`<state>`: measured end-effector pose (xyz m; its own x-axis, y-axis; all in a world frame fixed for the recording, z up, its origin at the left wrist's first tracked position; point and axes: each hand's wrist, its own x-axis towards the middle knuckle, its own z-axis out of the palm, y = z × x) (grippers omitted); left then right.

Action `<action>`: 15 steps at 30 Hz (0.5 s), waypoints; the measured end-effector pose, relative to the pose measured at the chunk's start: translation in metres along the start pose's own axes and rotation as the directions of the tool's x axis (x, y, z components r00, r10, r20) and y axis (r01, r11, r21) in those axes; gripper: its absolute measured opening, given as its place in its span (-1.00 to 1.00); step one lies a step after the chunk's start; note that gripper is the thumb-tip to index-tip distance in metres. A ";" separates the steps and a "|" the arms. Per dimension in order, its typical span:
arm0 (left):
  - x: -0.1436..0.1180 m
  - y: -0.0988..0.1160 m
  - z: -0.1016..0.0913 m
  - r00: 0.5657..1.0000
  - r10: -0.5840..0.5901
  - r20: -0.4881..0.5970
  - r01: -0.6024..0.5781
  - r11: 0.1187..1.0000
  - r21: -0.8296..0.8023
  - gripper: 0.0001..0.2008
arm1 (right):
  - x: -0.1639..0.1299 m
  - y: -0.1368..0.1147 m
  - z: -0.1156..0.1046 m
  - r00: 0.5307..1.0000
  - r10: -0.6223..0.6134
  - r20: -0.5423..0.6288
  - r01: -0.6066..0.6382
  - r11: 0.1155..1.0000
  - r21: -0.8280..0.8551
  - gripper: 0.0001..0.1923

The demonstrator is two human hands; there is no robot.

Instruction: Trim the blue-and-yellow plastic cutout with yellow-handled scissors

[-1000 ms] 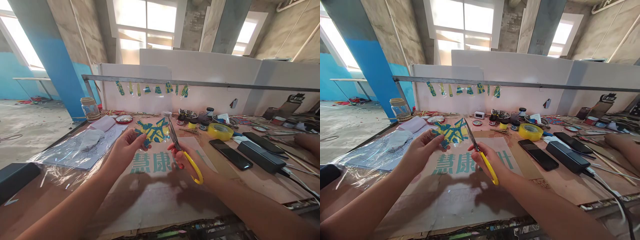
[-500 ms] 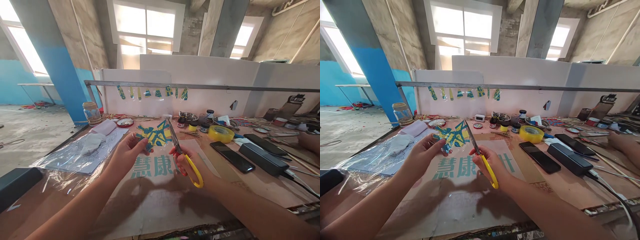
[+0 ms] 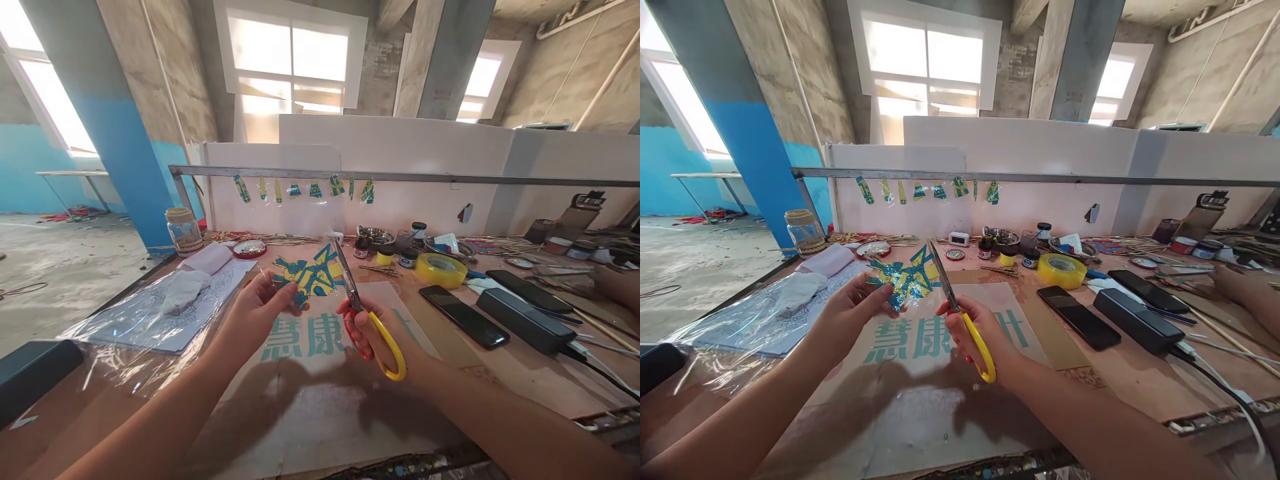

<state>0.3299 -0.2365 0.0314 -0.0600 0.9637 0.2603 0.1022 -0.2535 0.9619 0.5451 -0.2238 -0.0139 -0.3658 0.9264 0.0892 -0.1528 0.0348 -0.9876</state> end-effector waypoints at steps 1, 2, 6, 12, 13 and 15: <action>0.000 0.000 0.000 1.000 0.006 -0.003 -0.006 1.000 0.000 -0.67 | 0.000 -0.001 0.000 1.000 0.010 0.001 -0.010 1.000 -0.002 -0.33; 0.000 0.000 0.000 1.000 0.011 -0.003 -0.011 1.000 0.000 -0.67 | 0.000 -0.001 0.000 1.000 0.017 -0.001 -0.017 1.000 -0.004 -0.34; 0.001 0.001 0.000 1.000 0.010 0.009 -0.010 1.000 -0.006 -0.64 | 0.000 -0.003 0.000 0.998 0.055 -0.016 -0.055 0.998 -0.015 -0.40; 0.002 0.002 -0.004 1.000 0.025 -0.008 -0.024 0.999 0.049 -0.65 | 0.003 -0.004 -0.005 0.996 0.085 0.001 -0.084 0.994 -0.062 -0.52; 0.003 0.000 -0.006 0.999 0.033 -0.008 -0.032 0.998 0.051 -0.66 | 0.003 -0.005 -0.005 0.996 0.085 -0.001 -0.084 0.994 -0.064 -0.54; 0.005 -0.003 -0.008 0.999 0.050 -0.003 -0.049 0.998 0.041 -0.66 | 0.003 -0.005 -0.005 0.996 0.085 -0.002 -0.085 0.994 -0.071 -0.58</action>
<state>0.3214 -0.2319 0.0305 -0.0573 0.9497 0.3079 0.1453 -0.2972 0.9437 0.5492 -0.2189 -0.0091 -0.3752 0.9269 0.0048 -0.0556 -0.0174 -0.9983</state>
